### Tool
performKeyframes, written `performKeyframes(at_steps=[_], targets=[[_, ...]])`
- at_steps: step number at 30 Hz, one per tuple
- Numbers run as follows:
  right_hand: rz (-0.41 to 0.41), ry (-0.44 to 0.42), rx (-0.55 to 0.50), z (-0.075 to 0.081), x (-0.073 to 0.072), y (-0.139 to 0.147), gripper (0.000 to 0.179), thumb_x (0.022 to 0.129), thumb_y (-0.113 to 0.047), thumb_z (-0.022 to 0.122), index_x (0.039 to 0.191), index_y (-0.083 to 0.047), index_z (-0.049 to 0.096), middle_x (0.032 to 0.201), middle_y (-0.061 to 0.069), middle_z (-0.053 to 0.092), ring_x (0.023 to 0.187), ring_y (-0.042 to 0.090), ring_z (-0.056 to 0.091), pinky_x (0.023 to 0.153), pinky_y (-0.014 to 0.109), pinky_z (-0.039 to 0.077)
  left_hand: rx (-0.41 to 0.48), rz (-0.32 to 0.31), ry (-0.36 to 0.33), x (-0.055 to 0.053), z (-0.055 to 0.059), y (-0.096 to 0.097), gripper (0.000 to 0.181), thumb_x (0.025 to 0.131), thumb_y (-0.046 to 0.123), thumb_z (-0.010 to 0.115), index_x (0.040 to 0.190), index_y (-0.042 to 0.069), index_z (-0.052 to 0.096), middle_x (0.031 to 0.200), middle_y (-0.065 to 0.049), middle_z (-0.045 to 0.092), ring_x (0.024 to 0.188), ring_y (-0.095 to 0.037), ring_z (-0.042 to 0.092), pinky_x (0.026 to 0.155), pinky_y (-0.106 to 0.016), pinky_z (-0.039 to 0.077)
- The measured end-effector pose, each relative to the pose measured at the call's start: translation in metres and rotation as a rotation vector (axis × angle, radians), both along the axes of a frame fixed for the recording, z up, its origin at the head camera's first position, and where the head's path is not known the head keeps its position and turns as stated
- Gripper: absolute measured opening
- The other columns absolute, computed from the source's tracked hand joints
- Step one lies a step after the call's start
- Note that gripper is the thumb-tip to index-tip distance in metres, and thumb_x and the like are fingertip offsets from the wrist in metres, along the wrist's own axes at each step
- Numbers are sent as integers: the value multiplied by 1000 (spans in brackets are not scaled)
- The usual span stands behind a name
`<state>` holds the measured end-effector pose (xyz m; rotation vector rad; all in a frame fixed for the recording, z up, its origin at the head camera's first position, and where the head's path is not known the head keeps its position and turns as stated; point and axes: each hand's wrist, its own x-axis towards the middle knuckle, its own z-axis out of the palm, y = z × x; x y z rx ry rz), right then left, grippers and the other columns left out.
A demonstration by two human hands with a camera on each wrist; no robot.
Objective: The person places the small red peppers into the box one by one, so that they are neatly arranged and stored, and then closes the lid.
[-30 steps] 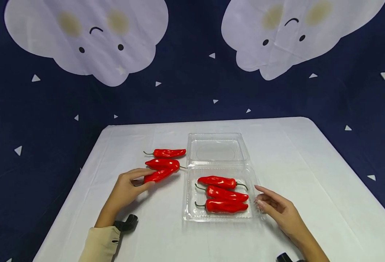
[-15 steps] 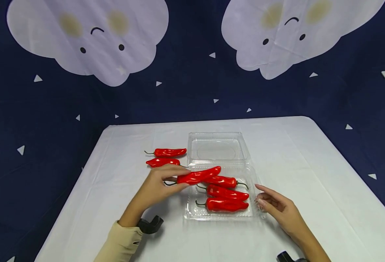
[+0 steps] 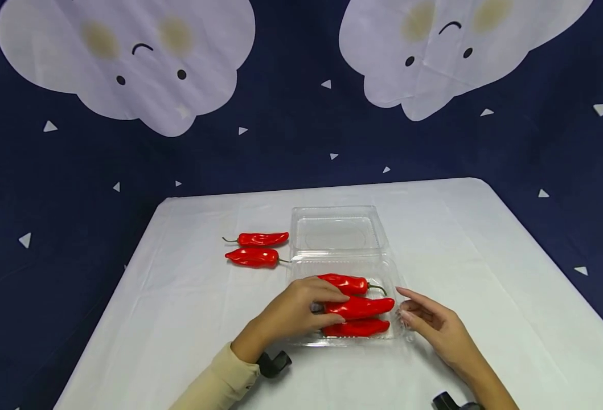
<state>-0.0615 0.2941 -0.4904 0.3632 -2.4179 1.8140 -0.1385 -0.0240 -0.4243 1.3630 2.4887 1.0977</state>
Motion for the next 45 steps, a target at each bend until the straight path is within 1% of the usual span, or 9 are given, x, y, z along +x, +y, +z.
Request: performKeyframes(at_steps=[5, 12, 18, 23, 27, 32, 35, 40, 45], targets=[[1, 9, 4, 3, 0, 0, 45, 99, -2, 65, 144, -4, 57, 109, 13, 68, 91, 18, 69, 74, 32, 61, -40, -19, -2, 1, 3, 2, 36, 92, 31, 79, 125, 18, 75, 121, 10, 71, 114, -3, 61, 101, -21, 48], [9, 2, -10, 2, 0, 0, 45, 100, -2, 64, 144, -4, 57, 110, 15, 67, 91, 17, 69, 74, 31, 61, -135, 58, 59, 1, 3, 2, 35, 96, 33, 74, 126, 16, 74, 123, 6, 70, 117, -8, 62, 104, -28, 49], [11, 6, -6, -1, -1, 0, 45, 100, -2, 64, 145, -5, 56, 111, 16, 67, 92, 19, 70, 75, 32, 61, -74, 102, 92, 0, 5, -11, 38, 95, 34, 75, 128, 16, 73, 126, 8, 69, 120, -8, 59, 104, -29, 49], [17, 15, -11, -2, -2, -2, 45, 100, -2, 64, 145, -5, 56, 112, 16, 67, 93, 19, 70, 75, 32, 61, 79, 240, 190, -11, 16, -46, 31, 91, 23, 80, 120, 14, 76, 120, 6, 72, 116, -12, 63, 102, -36, 51], [8, 20, 0, -1, -2, -1, 45, 99, -2, 65, 144, -5, 57, 111, 15, 67, 93, 18, 69, 74, 31, 61, 174, 398, 227, -31, 18, -90, 24, 89, 15, 82, 112, 13, 79, 114, 4, 74, 112, -17, 65, 102, -41, 51], [-6, 0, 9, -1, 0, 1, 45, 99, -4, 66, 144, -6, 58, 111, 14, 67, 93, 17, 69, 75, 31, 61, 167, 539, 143, -55, 2, -141, 25, 87, 11, 83, 111, 17, 80, 117, 2, 73, 116, -19, 64, 104, -47, 49], [-7, -7, 6, -3, -1, 3, 45, 99, -3, 66, 143, -5, 58, 111, 14, 68, 93, 17, 69, 74, 31, 62, 171, 553, 72, -63, -12, -159, 28, 86, 9, 83, 113, 16, 80, 120, 1, 73, 120, -21, 62, 107, -48, 47], [-5, -14, -2, -4, -1, 3, 45, 99, -4, 66, 143, -4, 57, 110, 14, 68, 93, 17, 69, 74, 32, 62, 181, 541, -25, -74, -32, -171, 31, 87, 15, 83, 118, 17, 78, 126, 3, 70, 126, -20, 60, 108, -45, 46], [-2, -10, 1, -3, -2, 2, 45, 99, -1, 64, 144, -3, 57, 111, 16, 67, 92, 18, 69, 74, 31, 61, 200, 567, -102, -80, -44, -173, 33, 87, 18, 84, 119, 17, 78, 131, 2, 68, 129, -20, 57, 107, -35, 48]])
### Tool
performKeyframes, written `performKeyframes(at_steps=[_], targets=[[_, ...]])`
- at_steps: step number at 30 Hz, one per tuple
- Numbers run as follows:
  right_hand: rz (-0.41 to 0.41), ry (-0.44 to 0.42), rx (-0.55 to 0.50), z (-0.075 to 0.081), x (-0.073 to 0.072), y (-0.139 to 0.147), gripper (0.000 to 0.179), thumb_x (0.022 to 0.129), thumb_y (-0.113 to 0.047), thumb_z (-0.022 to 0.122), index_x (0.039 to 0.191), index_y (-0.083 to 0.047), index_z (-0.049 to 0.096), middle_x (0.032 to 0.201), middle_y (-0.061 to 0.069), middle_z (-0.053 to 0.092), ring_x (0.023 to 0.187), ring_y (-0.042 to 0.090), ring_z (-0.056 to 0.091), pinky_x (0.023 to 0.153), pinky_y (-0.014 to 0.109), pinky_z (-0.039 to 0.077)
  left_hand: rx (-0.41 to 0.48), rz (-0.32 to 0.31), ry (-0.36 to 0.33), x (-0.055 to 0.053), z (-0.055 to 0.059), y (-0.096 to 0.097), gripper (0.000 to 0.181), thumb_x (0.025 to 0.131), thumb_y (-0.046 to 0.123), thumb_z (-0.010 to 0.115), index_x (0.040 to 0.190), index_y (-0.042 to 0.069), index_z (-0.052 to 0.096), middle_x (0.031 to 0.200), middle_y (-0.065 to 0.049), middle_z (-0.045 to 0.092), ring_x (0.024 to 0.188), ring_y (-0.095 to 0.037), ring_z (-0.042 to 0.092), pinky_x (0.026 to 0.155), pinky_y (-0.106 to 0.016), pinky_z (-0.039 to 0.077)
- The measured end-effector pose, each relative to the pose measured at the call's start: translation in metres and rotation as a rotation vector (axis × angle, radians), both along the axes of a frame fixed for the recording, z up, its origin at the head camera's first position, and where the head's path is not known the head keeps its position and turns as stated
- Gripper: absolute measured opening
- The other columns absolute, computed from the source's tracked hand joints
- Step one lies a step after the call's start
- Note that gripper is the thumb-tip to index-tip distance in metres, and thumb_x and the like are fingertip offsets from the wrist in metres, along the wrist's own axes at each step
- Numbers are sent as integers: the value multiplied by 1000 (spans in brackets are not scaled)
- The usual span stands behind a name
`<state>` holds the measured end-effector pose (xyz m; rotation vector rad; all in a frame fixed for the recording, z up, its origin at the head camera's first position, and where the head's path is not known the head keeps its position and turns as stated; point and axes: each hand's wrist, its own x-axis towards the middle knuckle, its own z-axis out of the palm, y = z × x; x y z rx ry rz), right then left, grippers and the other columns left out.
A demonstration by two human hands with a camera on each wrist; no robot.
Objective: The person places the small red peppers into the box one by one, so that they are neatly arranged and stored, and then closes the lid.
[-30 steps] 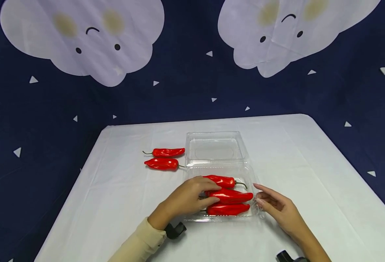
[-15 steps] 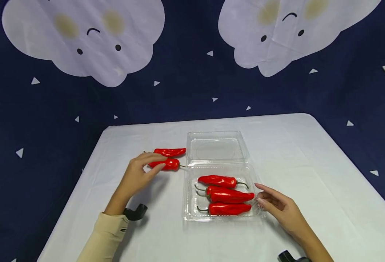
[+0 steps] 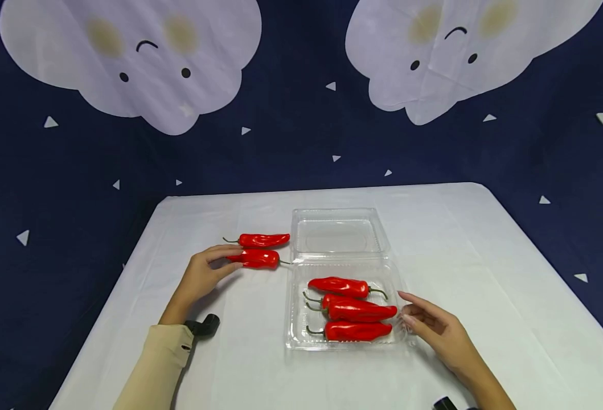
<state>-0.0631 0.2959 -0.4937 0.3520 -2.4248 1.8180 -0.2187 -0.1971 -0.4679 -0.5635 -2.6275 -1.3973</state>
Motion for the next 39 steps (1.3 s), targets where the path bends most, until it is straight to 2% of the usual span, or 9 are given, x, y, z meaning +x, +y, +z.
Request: performKeyframes(at_steps=[6, 8, 15, 23, 26, 32, 35, 39], targets=[[5, -3, -7, 0, 1, -1, 45, 99, -2, 64, 144, -3, 56, 111, 17, 67, 91, 18, 69, 74, 32, 62, 40, -1, -46, -4, -7, 0, 34, 87, 12, 83, 121, 12, 77, 136, -6, 65, 129, -27, 57, 98, -18, 49], [9, 0, -6, 1, 1, -1, 45, 100, -2, 64, 144, -4, 56, 111, 17, 67, 91, 18, 69, 74, 32, 62, 51, 2, -58, -5, -9, 0, 34, 87, 12, 82, 121, 11, 76, 137, -7, 64, 129, -27, 58, 96, -16, 50], [12, 5, -8, 1, 2, 0, 45, 100, -2, 64, 144, -3, 56, 111, 17, 67, 91, 18, 69, 74, 32, 61, 41, 74, -89, -6, -15, 1, 34, 85, 21, 85, 118, 16, 78, 132, 1, 68, 128, -20, 59, 98, -14, 47], [6, 12, -18, 1, 2, 0, 45, 99, 0, 64, 144, -1, 56, 110, 18, 67, 90, 19, 69, 74, 32, 61, 29, 85, -84, -4, -13, 3, 34, 85, 22, 85, 118, 15, 78, 129, 0, 70, 126, -21, 61, 97, -15, 49], [8, 9, -19, 1, 2, 0, 45, 99, 0, 64, 144, -2, 56, 110, 17, 67, 89, 19, 69, 74, 32, 61, 54, 80, -83, -3, -11, 3, 35, 85, 21, 86, 118, 14, 78, 128, -1, 70, 125, -21, 61, 96, -14, 49], [7, 5, -19, 0, 1, 0, 46, 99, -1, 64, 144, -2, 56, 110, 16, 67, 89, 19, 69, 74, 32, 61, 183, 84, -81, -1, 1, -3, 38, 84, 18, 86, 119, 8, 77, 129, -5, 70, 126, -15, 60, 94, -17, 51], [1, 0, -13, 0, 1, 0, 45, 99, -2, 65, 144, -3, 56, 110, 16, 67, 89, 19, 69, 74, 32, 61, 189, 96, -45, 0, 10, -6, 37, 85, 16, 86, 119, 7, 77, 130, -6, 69, 125, -9, 59, 92, -17, 52], [1, -12, -9, 0, 0, 0, 45, 100, -4, 65, 144, -5, 57, 110, 16, 67, 90, 19, 69, 75, 32, 61, 145, 145, 42, -2, 22, -9, 35, 84, 9, 86, 117, 5, 77, 127, -6, 71, 122, -13, 63, 89, -17, 53]])
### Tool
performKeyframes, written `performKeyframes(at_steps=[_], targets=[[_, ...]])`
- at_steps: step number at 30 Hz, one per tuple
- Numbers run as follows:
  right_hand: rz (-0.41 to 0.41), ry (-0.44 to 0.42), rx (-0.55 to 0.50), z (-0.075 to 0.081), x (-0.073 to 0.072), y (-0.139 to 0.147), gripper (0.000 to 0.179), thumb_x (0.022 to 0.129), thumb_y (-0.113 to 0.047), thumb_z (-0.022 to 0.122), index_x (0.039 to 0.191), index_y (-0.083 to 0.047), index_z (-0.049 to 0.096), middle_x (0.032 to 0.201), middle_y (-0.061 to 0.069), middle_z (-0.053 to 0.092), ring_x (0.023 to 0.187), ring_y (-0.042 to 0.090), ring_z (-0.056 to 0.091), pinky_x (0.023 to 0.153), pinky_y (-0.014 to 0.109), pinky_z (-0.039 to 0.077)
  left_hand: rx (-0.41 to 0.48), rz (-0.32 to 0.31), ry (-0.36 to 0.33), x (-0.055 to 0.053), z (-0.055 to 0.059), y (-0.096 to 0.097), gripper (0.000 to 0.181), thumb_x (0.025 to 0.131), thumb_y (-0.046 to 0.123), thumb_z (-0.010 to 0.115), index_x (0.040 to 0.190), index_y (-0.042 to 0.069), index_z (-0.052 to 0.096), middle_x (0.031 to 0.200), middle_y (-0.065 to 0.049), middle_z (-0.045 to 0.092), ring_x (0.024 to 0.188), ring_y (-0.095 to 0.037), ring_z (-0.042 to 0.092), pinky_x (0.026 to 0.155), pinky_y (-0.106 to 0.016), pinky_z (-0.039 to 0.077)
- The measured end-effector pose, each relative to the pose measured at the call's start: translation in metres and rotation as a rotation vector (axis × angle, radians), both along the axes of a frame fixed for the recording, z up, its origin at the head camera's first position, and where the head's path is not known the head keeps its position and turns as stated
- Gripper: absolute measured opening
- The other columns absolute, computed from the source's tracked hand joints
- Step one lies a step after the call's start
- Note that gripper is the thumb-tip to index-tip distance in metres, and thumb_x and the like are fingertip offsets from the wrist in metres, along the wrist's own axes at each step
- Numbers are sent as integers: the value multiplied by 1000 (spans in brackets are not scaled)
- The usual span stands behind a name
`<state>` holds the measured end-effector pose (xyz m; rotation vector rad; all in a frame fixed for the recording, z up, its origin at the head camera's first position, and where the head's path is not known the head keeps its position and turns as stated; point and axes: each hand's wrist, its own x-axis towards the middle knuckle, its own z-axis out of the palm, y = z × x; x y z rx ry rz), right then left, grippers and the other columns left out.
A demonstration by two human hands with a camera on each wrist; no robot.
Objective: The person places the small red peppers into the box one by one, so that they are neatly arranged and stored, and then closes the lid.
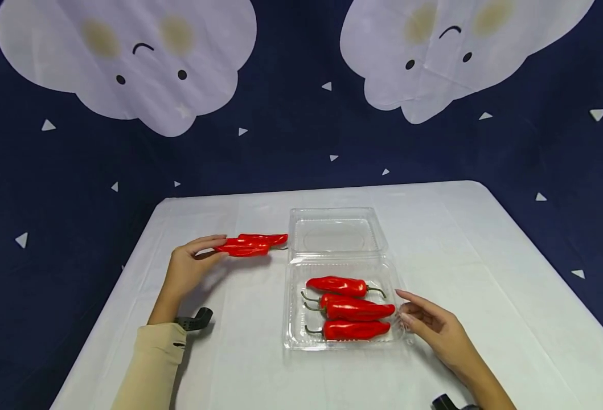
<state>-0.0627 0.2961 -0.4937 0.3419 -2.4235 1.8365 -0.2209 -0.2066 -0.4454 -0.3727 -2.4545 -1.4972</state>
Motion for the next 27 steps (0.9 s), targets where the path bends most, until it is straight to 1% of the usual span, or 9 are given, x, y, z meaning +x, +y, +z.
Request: performKeyframes(at_steps=[2, 5, 7, 10, 12, 18, 21, 24, 27], targets=[[4, -2, 0, 0, 0, 0, 45, 100, -5, 65, 144, -5, 57, 110, 16, 67, 90, 19, 69, 75, 32, 62, -48, 52, 36, -2, 6, -1, 35, 83, 7, 86, 117, 5, 78, 124, -5, 72, 120, -18, 64, 87, -15, 53], [9, -2, -5, 0, -1, 0, 45, 100, -5, 65, 144, -5, 57, 110, 16, 67, 90, 19, 69, 75, 32, 62, -106, 131, 57, -3, 14, -1, 35, 83, 9, 86, 118, 7, 78, 123, -4, 72, 119, -20, 64, 85, -12, 53], [14, 5, -1, 1, -1, 1, 45, 100, -4, 65, 144, -4, 57, 110, 15, 67, 89, 19, 69, 75, 32, 62, -91, 153, 50, -3, 18, 2, 36, 84, 11, 86, 119, 7, 77, 125, -4, 72, 120, -20, 64, 86, -13, 53], [17, 11, 4, 2, -1, 2, 45, 100, -4, 65, 144, -4, 57, 110, 15, 67, 90, 19, 69, 75, 32, 61, -4, 130, 26, 1, 25, 16, 37, 85, 15, 85, 120, 8, 77, 127, -5, 71, 121, -19, 63, 90, -16, 53], [17, 11, 5, 2, -1, 3, 45, 100, -4, 65, 144, -5, 57, 110, 15, 67, 90, 19, 69, 74, 32, 61, 40, 90, 28, 4, 30, 32, 36, 85, 15, 85, 120, 9, 77, 126, -4, 71, 121, -18, 63, 91, -17, 53], [18, 6, -3, -1, -1, 3, 45, 100, -4, 65, 144, -4, 56, 110, 15, 67, 91, 19, 69, 76, 31, 61, 103, -107, 89, 12, 37, 93, 33, 80, 5, 87, 112, 3, 78, 121, -6, 73, 114, -22, 68, 87, -22, 57], [26, 13, -6, -2, 0, 3, 46, 100, -3, 64, 145, -5, 56, 110, 15, 67, 90, 19, 69, 76, 31, 61, 128, -209, 76, 18, 34, 122, 32, 79, 5, 88, 110, 5, 80, 119, -5, 74, 111, -21, 69, 86, -24, 58], [26, 20, -4, -2, -1, 3, 45, 100, -3, 64, 144, -5, 56, 109, 15, 67, 89, 19, 69, 75, 31, 61, 124, -307, 33, 26, 27, 148, 31, 80, 8, 87, 110, 8, 80, 119, -3, 74, 113, -20, 68, 88, -27, 58], [26, 25, -2, -2, -1, 3, 45, 100, -3, 65, 144, -4, 56, 109, 15, 67, 89, 19, 69, 75, 31, 61, 90, -367, 2, 36, 18, 169, 30, 81, 8, 87, 110, 7, 80, 118, -3, 74, 113, -19, 68, 88, -28, 58]])
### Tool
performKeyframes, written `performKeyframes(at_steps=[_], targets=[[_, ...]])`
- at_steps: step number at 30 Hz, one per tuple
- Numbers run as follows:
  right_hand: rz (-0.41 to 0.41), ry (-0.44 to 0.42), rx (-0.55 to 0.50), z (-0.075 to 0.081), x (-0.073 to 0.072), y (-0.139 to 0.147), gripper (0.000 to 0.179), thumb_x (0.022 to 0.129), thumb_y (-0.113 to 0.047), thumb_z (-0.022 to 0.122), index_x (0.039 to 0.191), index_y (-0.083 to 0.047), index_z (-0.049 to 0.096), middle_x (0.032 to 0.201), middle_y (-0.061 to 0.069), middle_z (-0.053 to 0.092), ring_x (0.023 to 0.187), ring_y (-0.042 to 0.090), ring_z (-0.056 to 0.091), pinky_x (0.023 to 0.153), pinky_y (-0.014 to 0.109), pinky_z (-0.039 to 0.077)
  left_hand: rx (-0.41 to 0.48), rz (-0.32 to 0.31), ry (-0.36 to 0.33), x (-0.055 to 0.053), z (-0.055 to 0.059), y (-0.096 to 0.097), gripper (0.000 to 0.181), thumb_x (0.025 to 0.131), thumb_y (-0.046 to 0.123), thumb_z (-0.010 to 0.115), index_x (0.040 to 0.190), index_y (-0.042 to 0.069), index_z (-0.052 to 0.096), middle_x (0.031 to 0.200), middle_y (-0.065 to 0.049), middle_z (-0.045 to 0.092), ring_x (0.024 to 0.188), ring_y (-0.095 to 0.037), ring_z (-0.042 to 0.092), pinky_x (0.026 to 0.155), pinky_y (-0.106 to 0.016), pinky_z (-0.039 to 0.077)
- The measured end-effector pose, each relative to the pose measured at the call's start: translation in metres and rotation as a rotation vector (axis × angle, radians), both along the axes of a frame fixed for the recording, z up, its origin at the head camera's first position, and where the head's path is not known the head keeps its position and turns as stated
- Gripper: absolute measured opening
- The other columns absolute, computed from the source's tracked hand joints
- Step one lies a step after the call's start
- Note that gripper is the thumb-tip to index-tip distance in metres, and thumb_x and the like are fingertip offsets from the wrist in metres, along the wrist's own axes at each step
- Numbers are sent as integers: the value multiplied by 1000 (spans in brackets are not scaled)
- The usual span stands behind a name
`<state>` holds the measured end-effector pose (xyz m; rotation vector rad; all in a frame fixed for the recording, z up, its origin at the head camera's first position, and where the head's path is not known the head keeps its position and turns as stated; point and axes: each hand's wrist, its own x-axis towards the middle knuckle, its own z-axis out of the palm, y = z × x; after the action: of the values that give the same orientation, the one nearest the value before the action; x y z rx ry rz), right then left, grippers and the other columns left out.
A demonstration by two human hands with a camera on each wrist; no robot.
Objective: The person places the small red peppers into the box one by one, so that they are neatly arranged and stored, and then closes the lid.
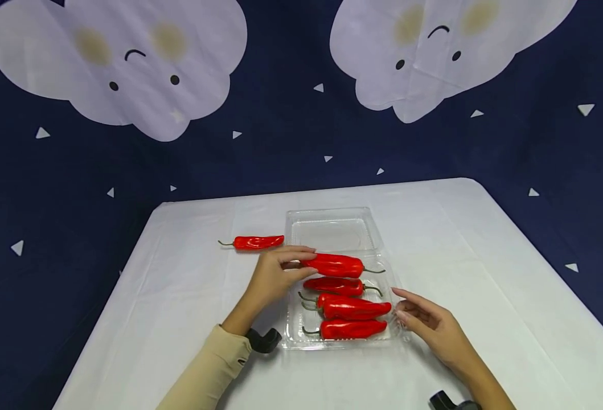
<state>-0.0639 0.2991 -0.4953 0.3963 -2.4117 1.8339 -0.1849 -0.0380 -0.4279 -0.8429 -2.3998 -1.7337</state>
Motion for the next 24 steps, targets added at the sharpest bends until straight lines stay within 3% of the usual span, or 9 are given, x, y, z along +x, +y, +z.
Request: performKeyframes(at_steps=[5, 10, 15, 24], targets=[[-7, -2, 18, 2, -2, -2, 45, 99, -5, 66, 144, -3, 57, 108, 14, 68, 89, 19, 69, 75, 31, 61, -147, -30, 61, 11, -13, 15, 32, 81, 11, 88, 111, 8, 80, 114, -2, 75, 107, -15, 70, 85, -25, 58], [-1, 0, 24, 2, -3, -2, 46, 99, -5, 67, 143, -4, 57, 108, 13, 68, 90, 18, 69, 75, 31, 61, -295, -18, 191, 17, -10, 10, 34, 81, 17, 88, 114, 12, 79, 110, 2, 76, 103, -8, 69, 87, -25, 57], [-8, 16, 31, 4, -2, -2, 45, 99, -4, 67, 143, -6, 58, 108, 11, 68, 89, 18, 68, 75, 28, 60, -342, -24, 300, 16, -5, 1, 35, 80, 15, 89, 112, 10, 78, 108, 2, 76, 99, -10, 69, 92, -27, 56], [-17, 16, 26, 3, 0, -2, 45, 99, -3, 66, 143, -4, 58, 108, 11, 68, 89, 17, 68, 75, 28, 60, -397, -43, 377, 13, -7, -2, 33, 82, 19, 88, 111, 9, 78, 108, 0, 76, 106, -14, 69, 98, -30, 54]])
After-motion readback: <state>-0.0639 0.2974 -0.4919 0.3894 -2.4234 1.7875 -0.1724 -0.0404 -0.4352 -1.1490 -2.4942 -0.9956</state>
